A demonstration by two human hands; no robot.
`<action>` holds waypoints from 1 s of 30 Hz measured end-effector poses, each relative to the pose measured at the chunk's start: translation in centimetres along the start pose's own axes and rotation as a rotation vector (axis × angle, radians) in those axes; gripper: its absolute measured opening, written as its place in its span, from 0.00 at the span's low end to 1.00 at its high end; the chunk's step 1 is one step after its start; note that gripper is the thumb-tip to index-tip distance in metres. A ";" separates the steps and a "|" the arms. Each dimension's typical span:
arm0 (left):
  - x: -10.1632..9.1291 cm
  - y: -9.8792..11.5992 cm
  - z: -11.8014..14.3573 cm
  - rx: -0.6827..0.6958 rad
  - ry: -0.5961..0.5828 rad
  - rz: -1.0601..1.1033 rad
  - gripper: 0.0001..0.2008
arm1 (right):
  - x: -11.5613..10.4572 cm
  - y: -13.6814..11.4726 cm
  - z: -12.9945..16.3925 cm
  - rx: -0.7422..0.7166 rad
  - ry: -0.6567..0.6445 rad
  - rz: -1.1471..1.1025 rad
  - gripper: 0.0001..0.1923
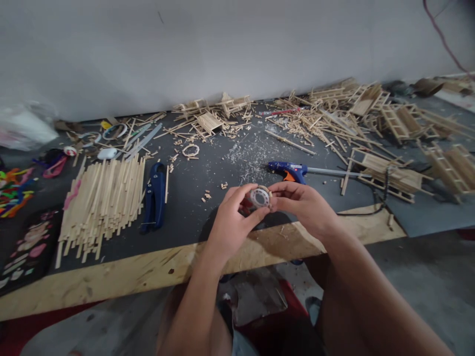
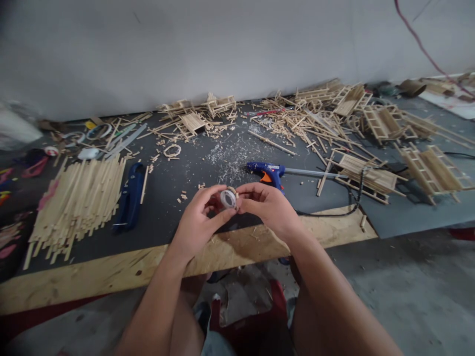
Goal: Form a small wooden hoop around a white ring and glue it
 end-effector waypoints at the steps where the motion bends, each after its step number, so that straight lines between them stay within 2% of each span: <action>1: 0.0 0.2 0.0 0.025 -0.014 -0.021 0.19 | -0.1 0.0 0.0 0.002 0.010 -0.009 0.13; 8: 0.3 1.0 0.0 0.134 -0.023 -0.131 0.19 | 0.1 0.4 -0.1 0.023 0.025 -0.102 0.13; 13: 0.3 1.1 0.0 0.163 -0.047 -0.164 0.17 | 0.1 0.6 -0.2 0.043 0.026 -0.107 0.13; 20: 0.4 1.5 0.1 0.247 -0.009 -0.196 0.17 | 0.3 0.5 -0.1 0.033 0.012 -0.106 0.13; 24: 0.5 1.5 0.1 0.230 0.007 -0.172 0.18 | 0.6 0.2 0.0 -0.015 -0.010 -0.029 0.16; 30: 0.7 1.3 0.2 0.216 0.078 -0.230 0.18 | 0.9 0.5 -0.1 -0.047 0.041 0.136 0.16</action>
Point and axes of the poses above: each hand's wrist, its own z-axis away from the middle knuckle, its own x-axis out of the palm, y = z × x, the point moved 5 cm from there along -z, towards the middle knuckle, and after that the axes turned 15 degrees about z, right-handed, at the moved point
